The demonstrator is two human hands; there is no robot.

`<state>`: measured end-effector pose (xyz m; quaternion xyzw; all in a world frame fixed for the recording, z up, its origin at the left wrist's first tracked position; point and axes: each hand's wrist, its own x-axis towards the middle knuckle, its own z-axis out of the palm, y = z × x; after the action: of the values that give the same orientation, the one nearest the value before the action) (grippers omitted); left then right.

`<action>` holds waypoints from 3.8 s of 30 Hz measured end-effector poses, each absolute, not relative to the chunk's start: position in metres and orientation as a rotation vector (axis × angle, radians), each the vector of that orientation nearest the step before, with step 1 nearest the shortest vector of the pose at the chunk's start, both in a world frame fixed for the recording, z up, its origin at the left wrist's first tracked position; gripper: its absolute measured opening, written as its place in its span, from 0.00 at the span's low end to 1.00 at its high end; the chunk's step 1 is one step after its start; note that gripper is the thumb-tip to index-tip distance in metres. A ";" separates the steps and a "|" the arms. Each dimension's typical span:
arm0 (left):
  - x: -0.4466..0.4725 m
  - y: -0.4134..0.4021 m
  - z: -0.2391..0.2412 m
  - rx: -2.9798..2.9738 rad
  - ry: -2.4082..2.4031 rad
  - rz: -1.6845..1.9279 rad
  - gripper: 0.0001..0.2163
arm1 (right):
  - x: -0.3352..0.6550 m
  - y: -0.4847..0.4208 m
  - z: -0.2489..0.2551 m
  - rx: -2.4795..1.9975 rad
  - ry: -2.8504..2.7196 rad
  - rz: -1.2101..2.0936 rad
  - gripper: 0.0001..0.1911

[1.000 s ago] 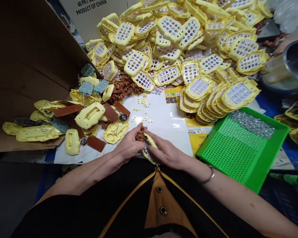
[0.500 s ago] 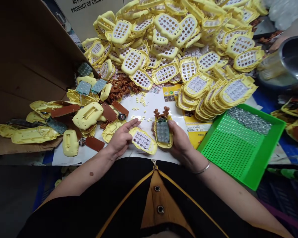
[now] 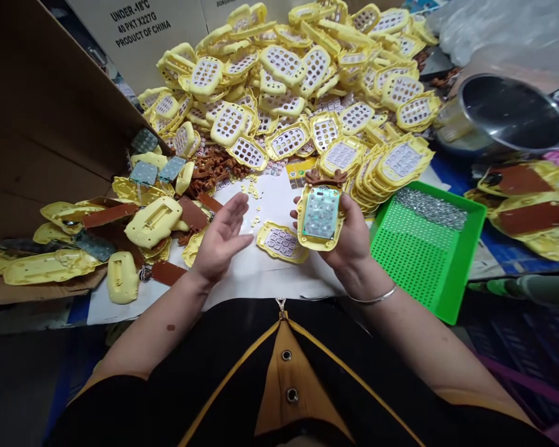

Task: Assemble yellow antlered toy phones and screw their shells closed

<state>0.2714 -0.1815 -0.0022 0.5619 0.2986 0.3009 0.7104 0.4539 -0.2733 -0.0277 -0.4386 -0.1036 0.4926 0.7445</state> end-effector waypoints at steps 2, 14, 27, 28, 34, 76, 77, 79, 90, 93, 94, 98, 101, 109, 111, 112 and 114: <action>0.273 -0.183 0.006 1.044 0.653 0.568 0.28 | 0.444 -0.267 -0.026 -0.971 -0.251 1.095 0.21; 0.254 -0.180 0.020 0.639 0.800 0.638 0.17 | 0.437 -0.242 -0.003 -1.678 -1.185 0.408 0.25; 0.216 -0.177 0.005 0.575 0.672 0.766 0.20 | 0.423 -0.296 -0.074 -2.007 -1.679 0.359 0.35; 0.215 -0.177 0.003 0.571 0.662 0.759 0.20 | 0.424 -0.295 -0.074 -2.004 -1.657 0.352 0.35; 0.212 -0.174 0.000 0.573 0.645 0.731 0.26 | 0.439 -0.301 -0.077 -2.094 -1.515 0.181 0.37; 0.241 -0.208 -0.019 0.353 0.454 0.229 0.27 | 0.425 -0.258 -0.015 -1.236 -0.873 1.216 0.16; 0.241 -0.208 -0.019 0.353 0.462 0.227 0.27 | 0.424 -0.258 -0.016 -1.224 -0.855 1.201 0.16; 0.241 -0.206 -0.020 0.352 0.469 0.222 0.26 | 0.422 -0.258 -0.018 -1.214 -0.848 1.187 0.15; 0.236 -0.198 -0.021 0.362 0.455 0.192 0.26 | 0.438 -0.267 -0.026 -1.376 -1.046 1.093 0.19; 0.235 -0.197 -0.018 0.393 0.482 0.312 0.23 | 0.466 -0.288 -0.019 -1.737 -1.284 0.595 0.15; 0.235 -0.197 -0.017 0.394 0.488 0.344 0.23 | 0.479 -0.296 -0.016 -1.865 -1.340 0.347 0.14; 0.238 -0.199 -0.020 0.368 0.457 0.394 0.23 | 0.529 -0.321 -0.012 -2.173 -1.284 -0.425 0.18; 0.242 -0.202 -0.024 0.370 0.406 0.385 0.26 | 0.554 -0.323 -0.019 -2.280 -1.306 -0.516 0.16; 0.254 -0.202 -0.026 0.418 0.321 0.320 0.28 | 0.569 -0.302 -0.030 -2.373 -1.256 -0.561 0.10; 0.255 -0.201 -0.025 0.431 0.329 0.329 0.28 | 0.572 -0.302 -0.026 -2.396 -1.297 -0.554 0.11; 0.255 -0.200 -0.024 0.438 0.337 0.338 0.28 | 0.572 -0.303 -0.024 -2.403 -1.314 -0.561 0.11; 0.256 -0.199 -0.022 0.456 0.352 0.360 0.28 | 0.565 -0.305 -0.017 -2.388 -1.332 -0.591 0.12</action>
<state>0.2561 -0.1988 -0.0219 0.2239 0.1726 0.1766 0.9428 0.5650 -0.3055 -0.0168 -0.8410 -0.4691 -0.2083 0.1709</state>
